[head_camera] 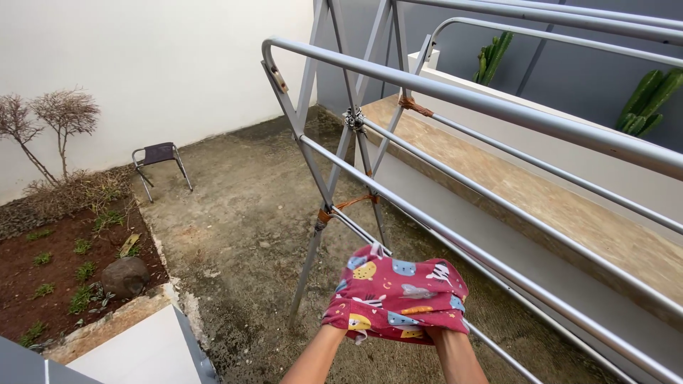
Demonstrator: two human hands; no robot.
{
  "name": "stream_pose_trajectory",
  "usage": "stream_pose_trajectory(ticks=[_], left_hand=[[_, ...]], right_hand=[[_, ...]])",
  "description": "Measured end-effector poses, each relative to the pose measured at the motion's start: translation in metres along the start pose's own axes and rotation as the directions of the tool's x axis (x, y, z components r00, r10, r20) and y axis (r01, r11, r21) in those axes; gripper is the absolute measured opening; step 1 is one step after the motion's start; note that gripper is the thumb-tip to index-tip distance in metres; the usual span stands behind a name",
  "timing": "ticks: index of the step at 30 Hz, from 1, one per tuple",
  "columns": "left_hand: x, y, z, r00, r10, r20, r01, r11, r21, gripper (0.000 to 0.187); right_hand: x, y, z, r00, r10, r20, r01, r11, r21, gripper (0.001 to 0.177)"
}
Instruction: Hanging various laundry items from a basket onto an outdoor drying rack.
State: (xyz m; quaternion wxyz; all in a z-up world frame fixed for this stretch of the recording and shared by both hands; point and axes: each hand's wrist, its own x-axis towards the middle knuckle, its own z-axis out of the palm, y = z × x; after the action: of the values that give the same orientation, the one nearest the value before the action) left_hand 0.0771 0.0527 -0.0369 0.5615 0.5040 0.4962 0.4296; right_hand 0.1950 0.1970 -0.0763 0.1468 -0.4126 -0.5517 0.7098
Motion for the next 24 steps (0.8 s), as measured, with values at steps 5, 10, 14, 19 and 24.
stream_pose_trajectory(ticks=[5,10,14,19,24], left_hand=[[-0.017,0.069,0.011,0.997,-0.045,0.059,0.038,0.993,0.116,0.026],[-0.056,0.180,-0.039,0.996,0.083,-0.021,-0.082,0.838,-0.540,0.030],[-0.048,0.164,-0.094,0.941,0.109,-0.320,-0.310,0.657,-0.687,0.025],[-0.045,0.112,-0.149,0.851,-0.235,-0.469,-0.101,0.803,-0.587,0.031],[-0.057,0.124,-0.145,0.747,-0.352,-0.564,0.017,0.858,-0.513,0.041]], right_hand=[[0.007,0.003,-0.025,0.993,0.113,0.040,-0.116,0.989,0.087,0.037],[-0.007,-0.041,-0.023,0.971,0.220,0.098,-0.234,0.958,0.167,0.037],[-0.096,-0.130,0.022,0.951,0.282,0.131,-0.304,0.929,0.211,0.037],[-0.148,-0.183,0.025,0.981,0.084,0.177,-0.137,0.940,0.312,0.035],[-0.130,-0.167,-0.019,0.999,-0.026,-0.042,0.041,0.921,0.387,0.025]])
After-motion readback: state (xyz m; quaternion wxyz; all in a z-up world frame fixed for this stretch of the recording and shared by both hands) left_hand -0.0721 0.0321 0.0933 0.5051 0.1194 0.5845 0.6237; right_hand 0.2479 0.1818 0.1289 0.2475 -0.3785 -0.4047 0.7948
